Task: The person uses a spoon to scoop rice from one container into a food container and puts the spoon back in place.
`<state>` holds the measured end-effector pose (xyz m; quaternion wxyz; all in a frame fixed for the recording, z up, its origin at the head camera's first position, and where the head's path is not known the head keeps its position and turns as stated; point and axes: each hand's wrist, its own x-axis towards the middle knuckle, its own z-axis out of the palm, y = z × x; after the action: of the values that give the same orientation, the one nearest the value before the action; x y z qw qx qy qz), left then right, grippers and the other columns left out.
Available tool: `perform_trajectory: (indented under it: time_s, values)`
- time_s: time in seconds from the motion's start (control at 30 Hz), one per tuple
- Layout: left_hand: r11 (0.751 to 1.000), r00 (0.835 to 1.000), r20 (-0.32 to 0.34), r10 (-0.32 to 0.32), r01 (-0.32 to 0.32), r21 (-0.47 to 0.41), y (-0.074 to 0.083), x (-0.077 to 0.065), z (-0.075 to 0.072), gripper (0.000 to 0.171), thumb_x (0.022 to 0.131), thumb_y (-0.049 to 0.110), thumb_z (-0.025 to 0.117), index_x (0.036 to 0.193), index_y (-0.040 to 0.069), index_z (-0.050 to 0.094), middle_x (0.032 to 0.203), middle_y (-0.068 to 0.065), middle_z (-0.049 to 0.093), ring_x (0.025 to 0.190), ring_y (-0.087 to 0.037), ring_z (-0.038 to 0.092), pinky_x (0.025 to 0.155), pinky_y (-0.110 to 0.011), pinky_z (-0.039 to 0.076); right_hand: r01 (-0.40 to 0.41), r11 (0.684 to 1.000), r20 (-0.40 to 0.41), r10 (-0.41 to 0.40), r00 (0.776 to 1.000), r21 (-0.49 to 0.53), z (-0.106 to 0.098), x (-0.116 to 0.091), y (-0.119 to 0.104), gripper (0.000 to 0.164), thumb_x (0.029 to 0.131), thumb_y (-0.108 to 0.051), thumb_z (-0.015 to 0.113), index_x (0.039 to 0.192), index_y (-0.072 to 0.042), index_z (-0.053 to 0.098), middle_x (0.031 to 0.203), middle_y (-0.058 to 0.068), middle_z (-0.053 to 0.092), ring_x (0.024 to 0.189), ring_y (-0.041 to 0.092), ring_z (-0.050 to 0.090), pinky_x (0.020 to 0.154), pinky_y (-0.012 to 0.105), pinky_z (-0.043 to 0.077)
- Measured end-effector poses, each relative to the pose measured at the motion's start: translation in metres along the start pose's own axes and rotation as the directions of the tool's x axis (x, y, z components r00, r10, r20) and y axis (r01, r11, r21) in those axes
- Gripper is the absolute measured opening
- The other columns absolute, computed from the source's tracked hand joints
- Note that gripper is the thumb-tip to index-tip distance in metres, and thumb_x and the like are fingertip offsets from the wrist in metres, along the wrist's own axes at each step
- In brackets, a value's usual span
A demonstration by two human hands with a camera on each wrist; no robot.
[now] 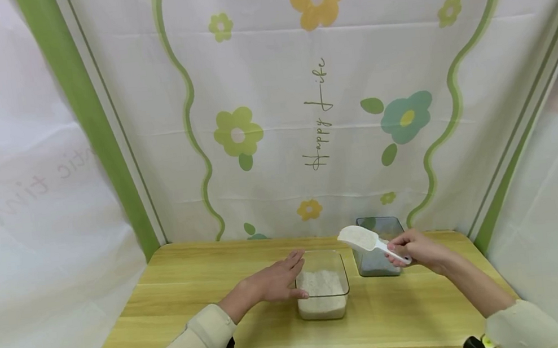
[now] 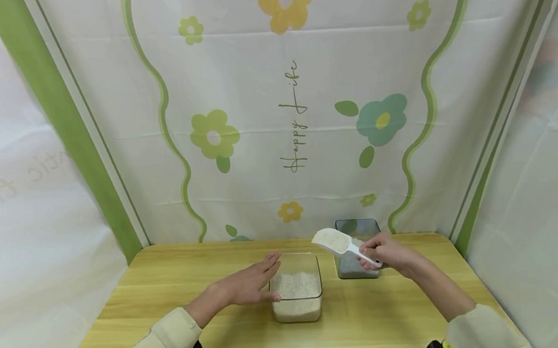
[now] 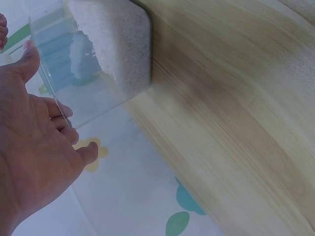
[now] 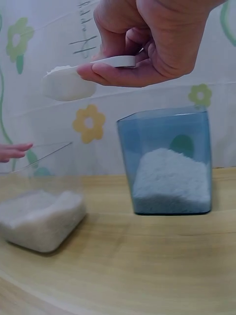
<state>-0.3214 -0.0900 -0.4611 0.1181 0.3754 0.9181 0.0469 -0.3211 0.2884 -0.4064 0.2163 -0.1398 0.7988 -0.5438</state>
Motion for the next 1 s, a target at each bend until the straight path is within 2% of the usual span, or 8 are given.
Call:
perform_trajectory:
  time_s: [0.23,0.57,0.7,1.0]
  values:
    - [1.0,1.0,-0.006,0.007,-0.007,0.003,-0.001,0.0,0.002,0.092,0.097,0.066,0.039,0.16,0.004,0.013,0.169,-0.01,-0.002,0.157,-0.025,0.004,0.123,-0.045,0.025,-0.036,0.999,-0.071,0.034,0.997,-0.022,-0.027,-0.01,0.008,0.038,0.105,-0.005,0.041,0.121,0.028,0.05,0.085,-0.001,0.067,0.075,0.006,0.066,0.068,0.02,0.057]
    - [1.0,1.0,-0.01,0.012,-0.012,0.002,-0.001,0.0,0.002,0.091,0.098,0.065,0.039,0.161,0.005,0.013,0.169,-0.009,-0.003,0.157,-0.024,0.003,0.124,-0.044,0.025,-0.088,0.989,-0.159,0.07,0.985,-0.114,-0.055,-0.01,0.017,0.037,0.105,-0.001,0.04,0.119,0.032,0.048,0.081,0.001,0.068,0.072,0.005,0.067,0.065,0.018,0.056]
    - [1.0,1.0,-0.01,0.009,-0.009,-0.006,-0.001,0.0,0.001,0.091,0.098,0.066,0.04,0.161,0.006,0.012,0.169,-0.008,-0.003,0.157,-0.023,0.003,0.124,-0.045,0.024,-0.099,0.981,-0.191,0.066,0.979,-0.166,-0.062,-0.009,0.018,0.037,0.104,-0.001,0.041,0.117,0.033,0.049,0.078,0.0,0.069,0.069,0.004,0.067,0.063,0.018,0.056]
    - [1.0,1.0,-0.013,0.01,-0.01,-0.003,-0.002,0.002,0.003,0.092,0.097,0.067,0.038,0.161,0.006,0.011,0.169,-0.007,-0.004,0.157,-0.023,0.001,0.124,-0.044,0.023,-0.111,0.956,-0.239,0.044,0.97,-0.273,-0.065,-0.008,0.02,0.031,0.102,-0.001,0.045,0.105,0.025,0.061,0.074,0.0,0.07,0.068,0.009,0.068,0.061,0.021,0.056]
